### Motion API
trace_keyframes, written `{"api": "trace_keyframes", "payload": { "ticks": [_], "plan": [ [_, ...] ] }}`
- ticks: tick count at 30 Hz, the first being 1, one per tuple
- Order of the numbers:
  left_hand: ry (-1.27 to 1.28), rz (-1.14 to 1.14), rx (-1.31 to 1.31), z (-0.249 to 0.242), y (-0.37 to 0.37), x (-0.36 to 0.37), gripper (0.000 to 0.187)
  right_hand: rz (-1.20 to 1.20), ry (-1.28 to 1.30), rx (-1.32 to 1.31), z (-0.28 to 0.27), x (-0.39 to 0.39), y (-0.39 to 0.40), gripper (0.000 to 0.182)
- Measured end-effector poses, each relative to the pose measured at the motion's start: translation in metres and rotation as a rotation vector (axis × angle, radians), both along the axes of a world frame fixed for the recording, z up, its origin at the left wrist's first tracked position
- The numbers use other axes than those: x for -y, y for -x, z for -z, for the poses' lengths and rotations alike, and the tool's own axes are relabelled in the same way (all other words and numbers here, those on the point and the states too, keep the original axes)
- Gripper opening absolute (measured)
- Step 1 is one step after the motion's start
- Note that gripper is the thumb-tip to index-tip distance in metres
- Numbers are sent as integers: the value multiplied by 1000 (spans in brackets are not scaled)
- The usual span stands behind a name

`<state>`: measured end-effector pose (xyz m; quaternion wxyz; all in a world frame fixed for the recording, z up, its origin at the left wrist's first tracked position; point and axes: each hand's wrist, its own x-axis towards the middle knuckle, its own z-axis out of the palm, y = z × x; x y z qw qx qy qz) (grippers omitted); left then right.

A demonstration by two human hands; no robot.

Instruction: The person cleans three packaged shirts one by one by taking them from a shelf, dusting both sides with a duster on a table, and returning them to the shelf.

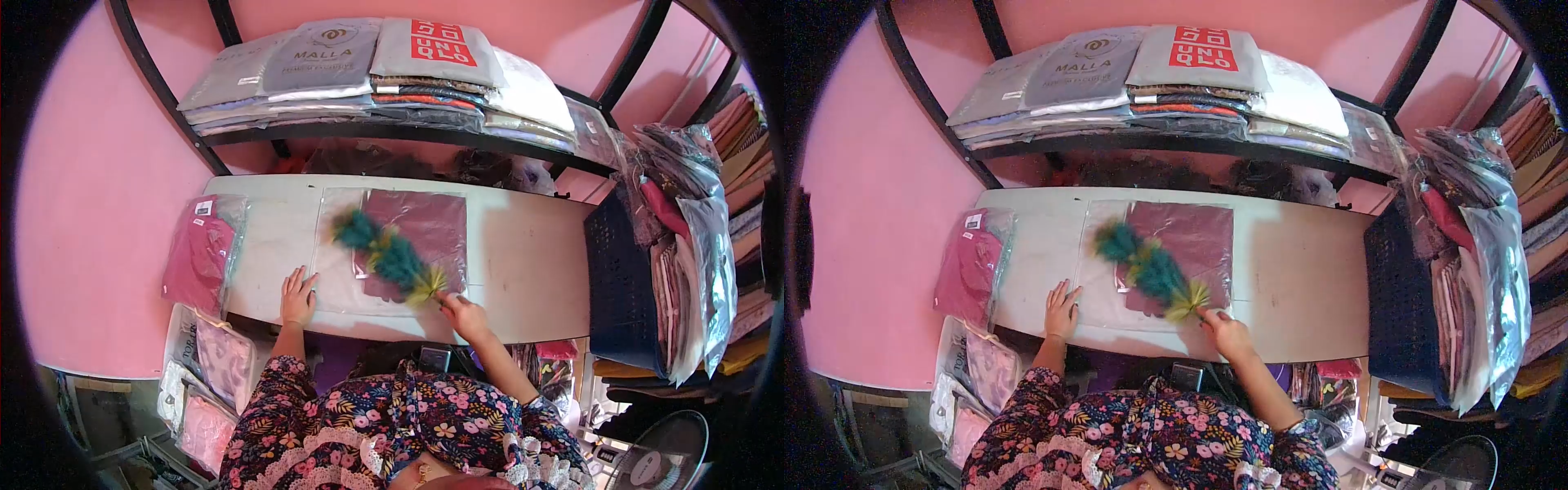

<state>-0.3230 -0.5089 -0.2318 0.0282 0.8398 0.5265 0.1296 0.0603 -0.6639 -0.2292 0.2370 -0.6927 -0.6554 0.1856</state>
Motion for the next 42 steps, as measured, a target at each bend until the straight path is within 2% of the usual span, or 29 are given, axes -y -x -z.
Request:
{"api": "trace_keyframes", "payload": {
  "ticks": [1, 5, 7, 8, 10, 11, 16, 19, 20, 22, 24, 27, 29, 32, 33, 37, 39, 42],
  "plan": [
    [14, 4, 9, 0, 0, 0, 47, -46, 63, 11, -6, 0, 2, 38],
    [48, -9, 22, -2, 0, 2, 47, -9, 52, 15, -8, -2, 2, 38],
    [38, -8, 27, -1, 0, 1, 47, 152, 50, 39, -3, -4, -7, 37],
    [31, -9, 29, 0, 1, 1, 47, 151, 50, 40, -1, -5, -13, 37],
    [23, -13, 17, 2, 1, 1, 47, 320, -55, -34, -10, -6, -17, 35],
    [13, -16, 7, 3, 1, 0, 46, 352, 1, -39, -16, -3, -21, 35],
    [29, -10, 15, -1, 0, 1, 47, 339, 5, -64, -12, 9, -20, 36],
    [35, -4, 28, 0, 0, 1, 47, 148, -26, -61, 2, 18, -13, 35],
    [36, -6, 30, -1, 0, 1, 48, 152, -36, -57, 5, 22, -11, 35],
    [21, 1, 45, 0, 0, 0, 48, 27, 1, -17, -4, 27, -8, 38],
    [5, 7, 59, 0, 0, 1, 49, 55, 22, -7, -9, 27, -9, 37],
    [10, 4, 58, 0, 0, 1, 49, 192, -78, -88, -8, 25, -15, 35],
    [12, -2, 60, 0, -1, 1, 48, 299, -40, -107, -4, 24, -19, 36],
    [24, -6, 51, 0, 0, 2, 48, 180, -47, -87, -6, 31, -16, 35],
    [32, -11, 51, 0, 1, 4, 47, 125, 59, -62, -8, 33, -16, 35],
    [28, -19, 45, -1, -1, 1, 46, 83, 127, 2, -5, 38, -19, 36],
    [19, -17, 53, -2, -4, -1, 47, 261, -98, -65, 8, 32, -23, 37],
    [1, -17, 44, -2, -2, 1, 47, 350, -158, -128, 6, 31, -27, 38]
  ]
}}
